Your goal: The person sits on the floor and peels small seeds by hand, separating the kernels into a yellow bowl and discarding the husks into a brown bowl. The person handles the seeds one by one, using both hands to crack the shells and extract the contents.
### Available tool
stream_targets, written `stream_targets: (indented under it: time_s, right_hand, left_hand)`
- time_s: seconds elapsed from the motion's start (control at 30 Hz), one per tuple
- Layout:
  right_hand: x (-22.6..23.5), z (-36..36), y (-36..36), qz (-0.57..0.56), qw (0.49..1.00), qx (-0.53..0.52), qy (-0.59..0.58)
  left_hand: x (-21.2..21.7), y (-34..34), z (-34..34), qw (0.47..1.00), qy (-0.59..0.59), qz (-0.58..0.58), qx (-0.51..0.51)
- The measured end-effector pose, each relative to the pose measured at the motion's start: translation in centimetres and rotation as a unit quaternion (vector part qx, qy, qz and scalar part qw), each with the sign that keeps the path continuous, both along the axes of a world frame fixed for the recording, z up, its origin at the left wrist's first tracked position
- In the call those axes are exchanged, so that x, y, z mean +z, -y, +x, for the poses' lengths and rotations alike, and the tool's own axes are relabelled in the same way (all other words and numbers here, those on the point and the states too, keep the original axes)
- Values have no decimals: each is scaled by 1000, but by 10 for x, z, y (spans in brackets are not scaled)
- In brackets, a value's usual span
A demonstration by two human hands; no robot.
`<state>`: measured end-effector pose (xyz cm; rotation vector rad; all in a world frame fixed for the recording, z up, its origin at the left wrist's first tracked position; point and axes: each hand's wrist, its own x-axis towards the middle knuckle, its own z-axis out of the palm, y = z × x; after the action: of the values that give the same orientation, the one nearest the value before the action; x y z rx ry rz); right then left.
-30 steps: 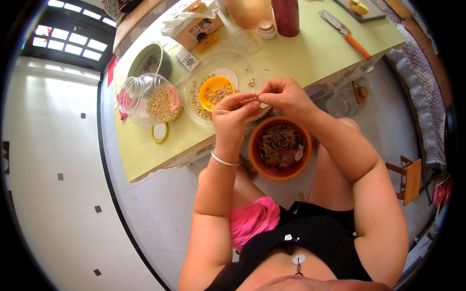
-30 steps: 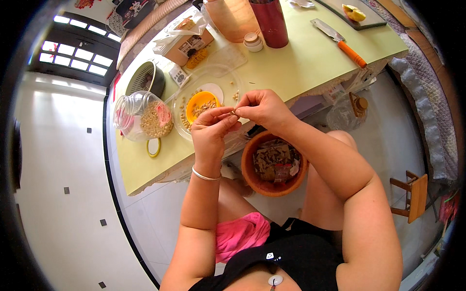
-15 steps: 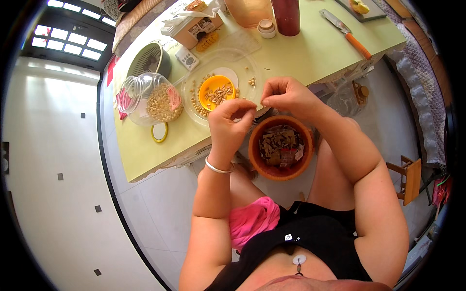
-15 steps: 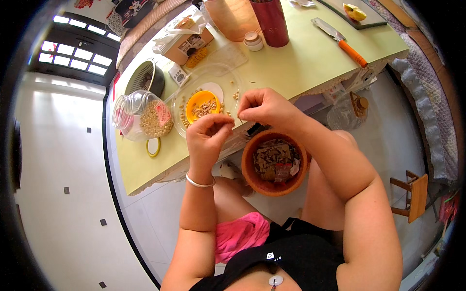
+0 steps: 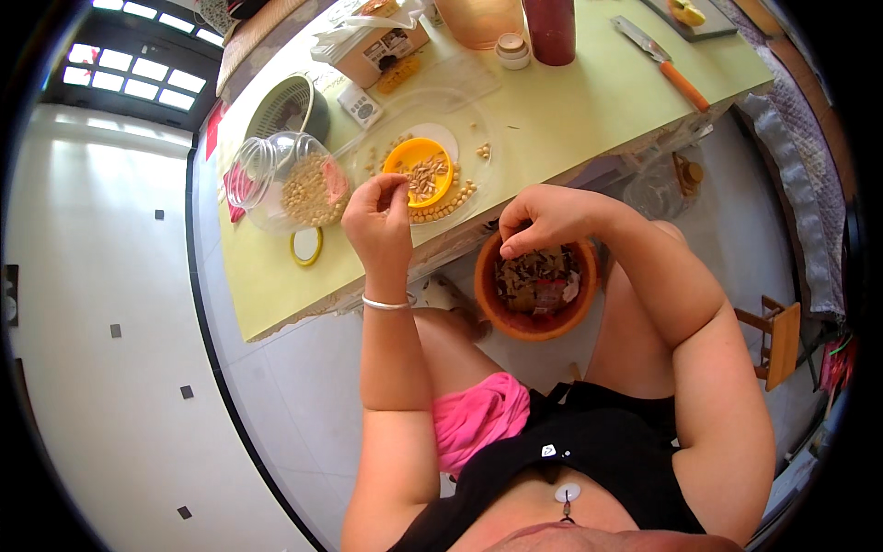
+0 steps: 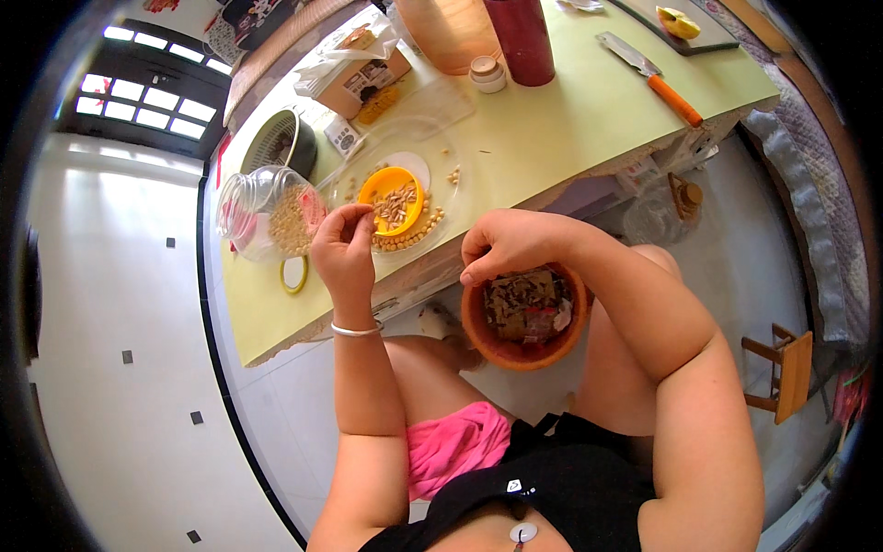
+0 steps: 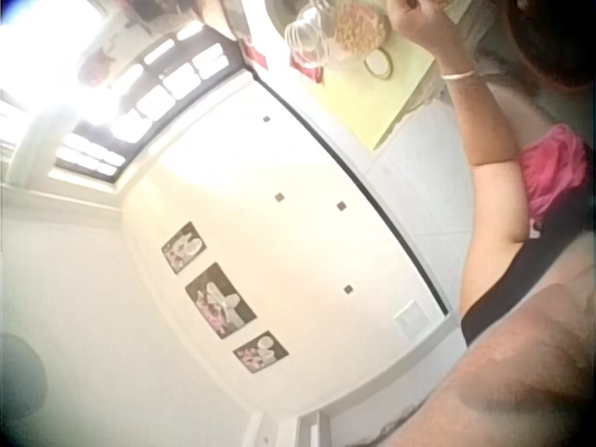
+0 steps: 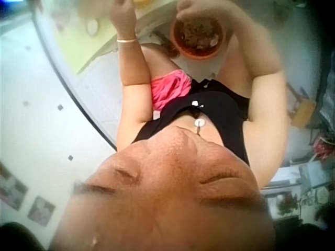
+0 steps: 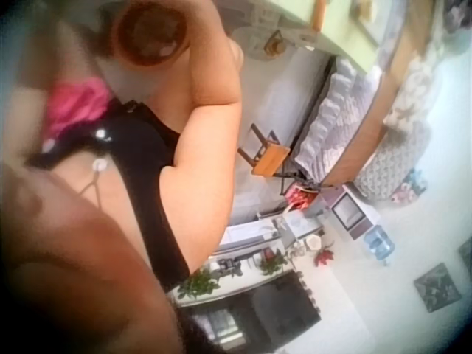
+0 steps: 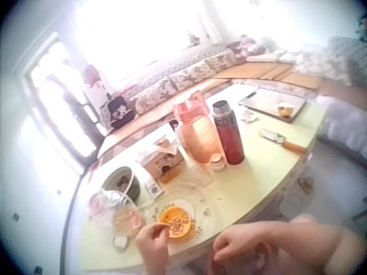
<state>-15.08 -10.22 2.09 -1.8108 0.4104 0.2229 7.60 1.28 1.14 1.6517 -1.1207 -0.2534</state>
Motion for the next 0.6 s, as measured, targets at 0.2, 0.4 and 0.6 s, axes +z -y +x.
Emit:
stream_targets:
  time_s: [0.2, 0.4, 0.6]
  right_hand:
    - [-14, 1, 0, -1, 999, -23, 31]
    - [-21, 5, 2, 136, 985, -100, 41]
    - [-36, 5, 15, 431, 835, -287, 188]
  left_hand:
    - [-8, 12, 4, 995, 86, -9, 39]
    - [-3, 6, 5, 997, 64, -8, 43]
    - [24, -8, -37, 968, 39, 69, -238]
